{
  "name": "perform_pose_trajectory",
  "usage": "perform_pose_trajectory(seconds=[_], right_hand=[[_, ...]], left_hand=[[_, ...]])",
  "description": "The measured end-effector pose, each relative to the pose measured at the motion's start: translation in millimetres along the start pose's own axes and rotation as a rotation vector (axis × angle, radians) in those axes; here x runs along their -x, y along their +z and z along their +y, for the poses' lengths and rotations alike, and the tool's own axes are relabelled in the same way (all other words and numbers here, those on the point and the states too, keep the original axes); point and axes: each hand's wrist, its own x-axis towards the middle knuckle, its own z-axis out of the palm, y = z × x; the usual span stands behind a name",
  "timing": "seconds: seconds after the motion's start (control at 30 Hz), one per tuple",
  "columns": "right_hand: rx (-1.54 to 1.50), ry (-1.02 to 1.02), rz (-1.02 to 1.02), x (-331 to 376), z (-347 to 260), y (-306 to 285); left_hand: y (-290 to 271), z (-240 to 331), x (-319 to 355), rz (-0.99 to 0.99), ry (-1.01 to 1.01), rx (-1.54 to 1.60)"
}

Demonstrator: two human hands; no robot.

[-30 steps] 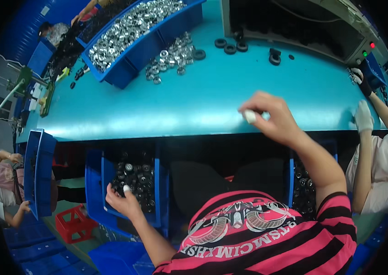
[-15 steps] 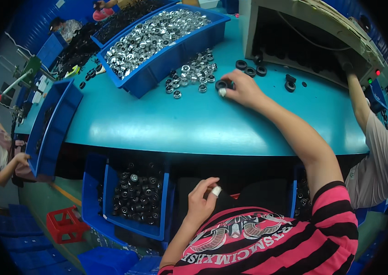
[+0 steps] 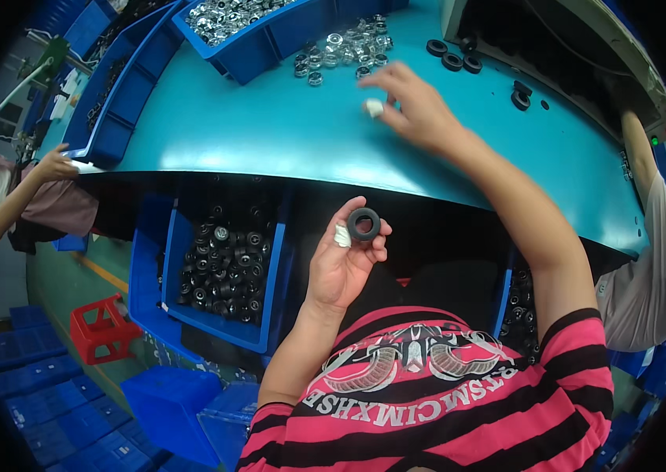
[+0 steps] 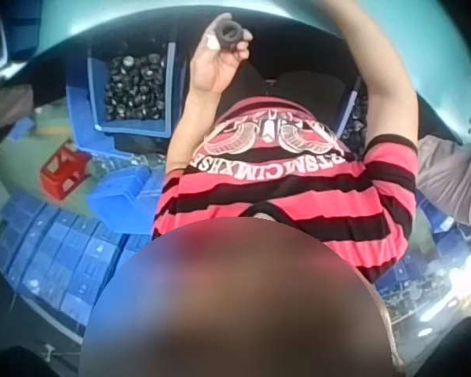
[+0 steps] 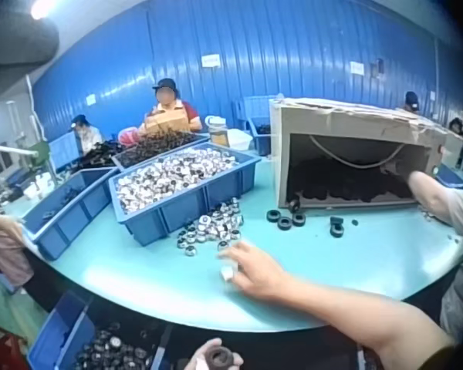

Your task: Assemble small metal components into black rubber rings at a factory workbench.

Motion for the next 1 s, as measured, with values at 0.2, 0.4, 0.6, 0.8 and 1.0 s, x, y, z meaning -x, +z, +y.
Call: perform_pose_trajectory(seconds=[0.2,0.4,0.6,0.8,1.0], right_hand=[[0.314,-0.097,0.070,-26,42,33],[0.210,-0.044,0.028,-6,40,22],[0.299,-0.051,0.066,52,29,-11],[0.226,0.043,0.024,107,8,-46],[0.107,0.161,0.064,145,-25,-73]], left_hand=[[-5,-7,12,-0.001,-0.015,-0.071],[0,-8,16,0.027,-0.025,-0.005],[14,-15,20,0.150,0.268,-0.978],[37,-15,26,0.210,0.475,-1.618],[33,-26,25,0.150,0.404,-1.554]])
